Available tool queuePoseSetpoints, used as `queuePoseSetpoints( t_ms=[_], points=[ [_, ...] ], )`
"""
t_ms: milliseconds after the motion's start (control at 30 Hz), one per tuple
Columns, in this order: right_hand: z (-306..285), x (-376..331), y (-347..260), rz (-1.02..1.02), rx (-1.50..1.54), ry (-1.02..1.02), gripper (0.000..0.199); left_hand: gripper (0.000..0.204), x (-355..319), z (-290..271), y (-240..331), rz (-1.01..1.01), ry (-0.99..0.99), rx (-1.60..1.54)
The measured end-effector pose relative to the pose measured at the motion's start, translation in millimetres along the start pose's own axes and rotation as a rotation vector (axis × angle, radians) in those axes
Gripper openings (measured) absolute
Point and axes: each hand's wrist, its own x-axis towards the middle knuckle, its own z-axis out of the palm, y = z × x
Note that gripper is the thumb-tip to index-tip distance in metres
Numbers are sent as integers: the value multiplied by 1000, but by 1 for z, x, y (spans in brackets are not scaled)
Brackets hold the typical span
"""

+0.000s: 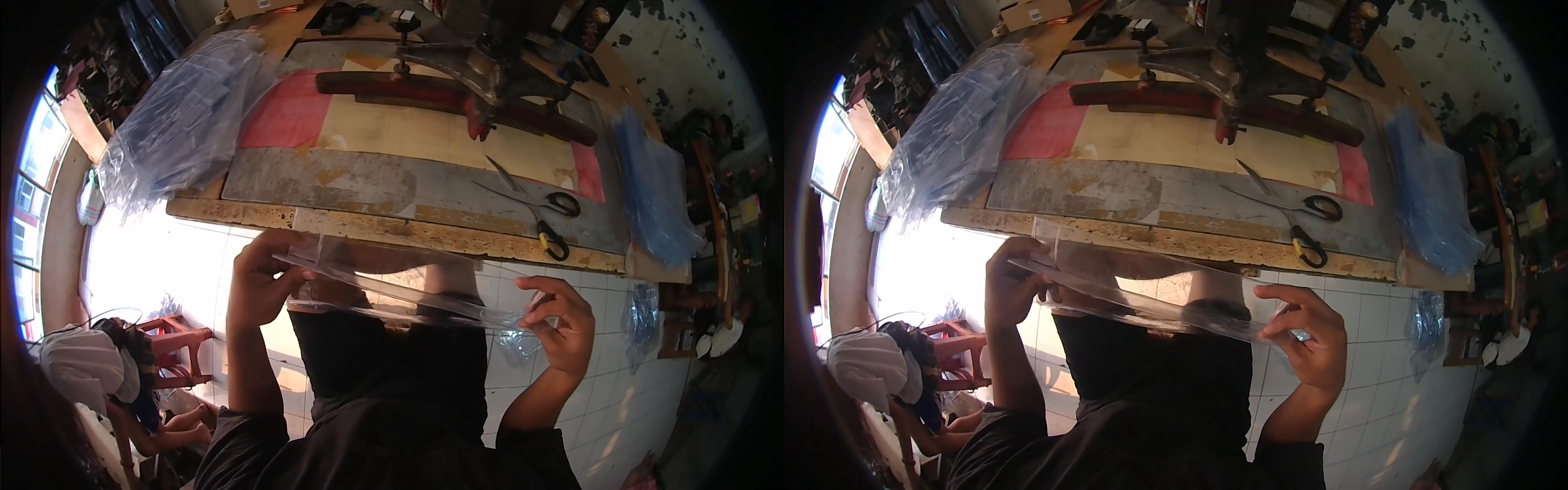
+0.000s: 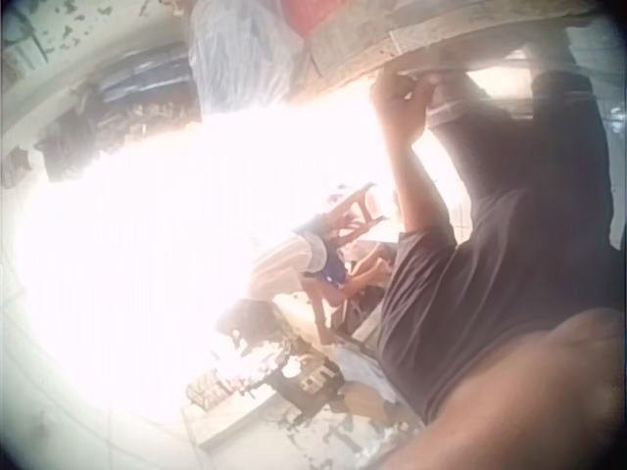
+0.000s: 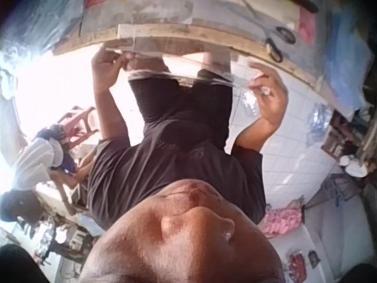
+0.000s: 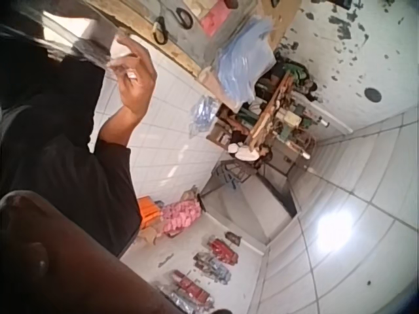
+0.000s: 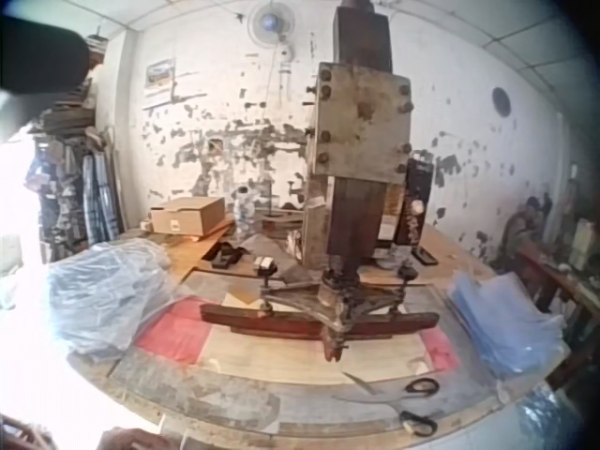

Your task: The person cuts and trims transparent plastic sheets using scissors and folds them by hand.

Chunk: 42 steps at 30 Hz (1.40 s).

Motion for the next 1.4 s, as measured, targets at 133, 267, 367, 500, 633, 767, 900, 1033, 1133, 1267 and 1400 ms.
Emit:
queuePoseSetpoints(
  t_ms=[133,267,367,500,633,767,900,1033,1133,1267,1400],
  points=[
    [3,0,3,-83,-89,142,22,31,0,-7,6,68,-95,85],
    [10,0,3,-3,-45,206,23,27,1,-6,5,274,-75,108],
    [7,-5,11,76,13,140,22,25,-3,-6,12,304,-36,127],
    [9,-7,22,91,15,113,21,23,-6,-2,30,430,22,295],
    [20,-8,22,128,68,171,26,43,-9,-1,42,524,-23,366],
    [24,-12,25,221,103,179,41,41,-14,-2,47,516,43,463],
    [21,-13,23,219,58,147,45,30,-11,-2,58,461,124,690],
    [27,-6,15,112,-63,76,41,31,-12,-8,58,474,235,724],
    [36,-4,15,-47,-182,88,25,25,-4,-5,68,544,283,727],
    [58,-25,29,155,231,130,12,12,4,-4,67,258,253,394],
    [83,-32,28,346,496,211,18,15,49,2,82,181,203,410]
  ],
)
